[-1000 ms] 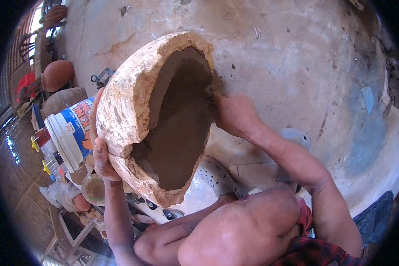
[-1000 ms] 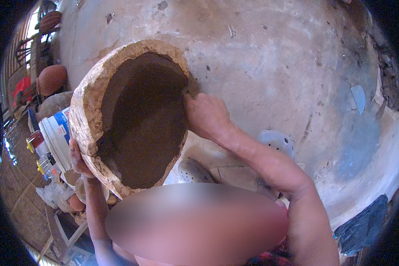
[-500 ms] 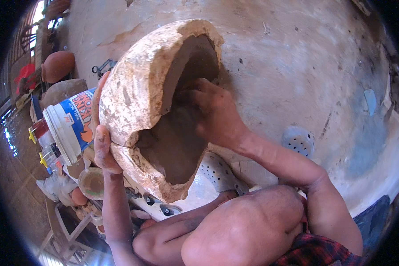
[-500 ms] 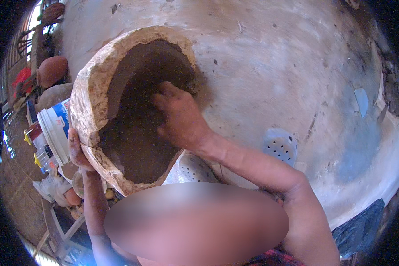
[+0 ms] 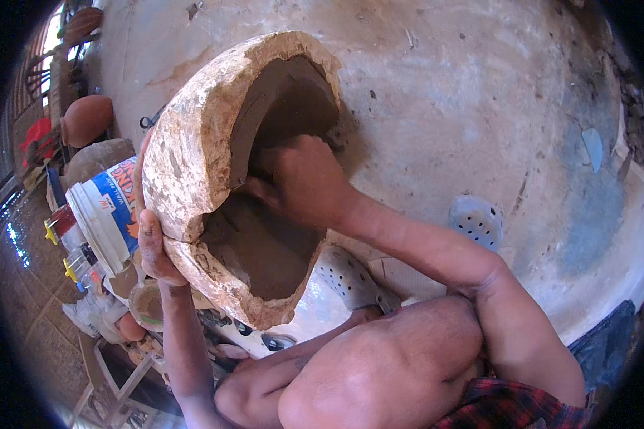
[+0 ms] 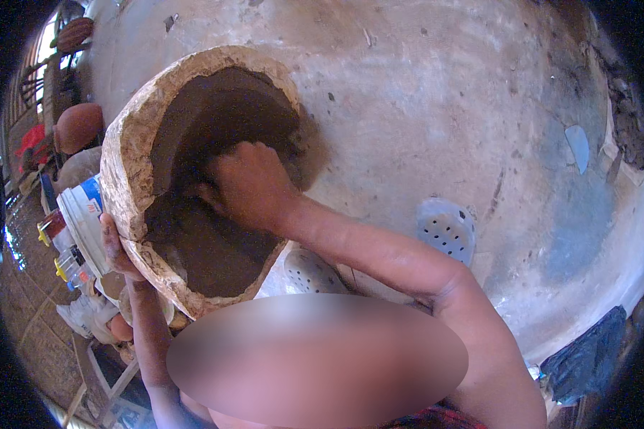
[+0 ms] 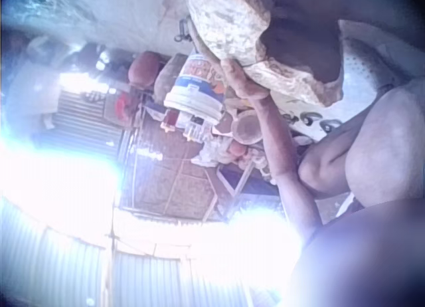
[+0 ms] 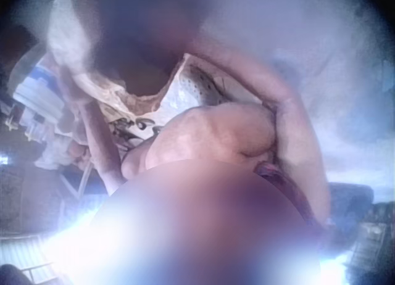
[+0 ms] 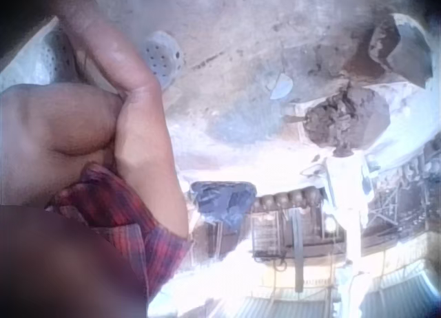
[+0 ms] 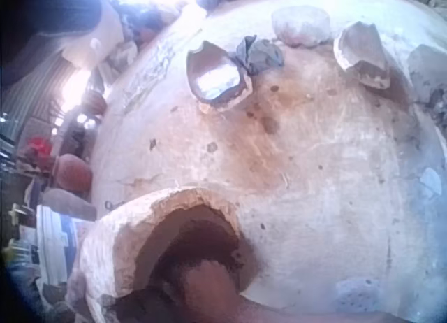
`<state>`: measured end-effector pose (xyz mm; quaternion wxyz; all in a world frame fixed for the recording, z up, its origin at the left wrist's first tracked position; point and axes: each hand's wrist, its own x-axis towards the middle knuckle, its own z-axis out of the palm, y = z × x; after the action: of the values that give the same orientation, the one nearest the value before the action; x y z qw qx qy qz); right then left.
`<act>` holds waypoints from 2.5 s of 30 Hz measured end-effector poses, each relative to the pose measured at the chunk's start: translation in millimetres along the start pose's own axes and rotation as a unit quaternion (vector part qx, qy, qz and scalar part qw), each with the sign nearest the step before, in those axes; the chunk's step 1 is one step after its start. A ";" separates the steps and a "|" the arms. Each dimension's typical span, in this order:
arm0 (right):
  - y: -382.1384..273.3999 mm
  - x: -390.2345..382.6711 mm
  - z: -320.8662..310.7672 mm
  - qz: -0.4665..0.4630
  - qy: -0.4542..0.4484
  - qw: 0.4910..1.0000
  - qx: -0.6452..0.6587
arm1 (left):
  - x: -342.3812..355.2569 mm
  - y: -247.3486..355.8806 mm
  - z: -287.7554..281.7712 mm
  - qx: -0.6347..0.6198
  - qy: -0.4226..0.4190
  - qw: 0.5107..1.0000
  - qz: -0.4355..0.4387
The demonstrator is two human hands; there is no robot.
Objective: The person picks up a clay pot half and joins it with another half to form a complete pot. They then smooth and shape the interior and exterior surfaces by hand, rotating the pot as needed. The person places the finished pot on the floor among other similar pieces.
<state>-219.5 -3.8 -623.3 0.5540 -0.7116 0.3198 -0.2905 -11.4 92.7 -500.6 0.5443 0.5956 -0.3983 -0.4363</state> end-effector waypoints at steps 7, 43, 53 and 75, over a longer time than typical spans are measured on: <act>10.4 9.5 2.6 0.084 -0.010 0.996 0.011 | -9.9 9.6 -52.8 0.121 0.118 0.985 -0.033; -63.0 -22.6 -24.1 -0.089 0.057 0.994 0.019 | 9.9 12.0 28.5 0.054 0.007 0.997 -0.059; -68.3 -45.6 -50.8 -0.060 -0.138 0.989 -0.012 | 25.9 27.3 61.7 0.131 -0.016 0.990 -0.053; -47.1 -42.1 -51.6 -0.085 -0.249 0.953 -0.151 | 20.9 15.2 40.3 0.099 -0.073 0.992 0.016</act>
<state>-279.3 6.3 -568.8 0.4754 -0.8612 0.1504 -0.0985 -43.6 59.4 -488.3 0.4593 0.6066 -0.4875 -0.4283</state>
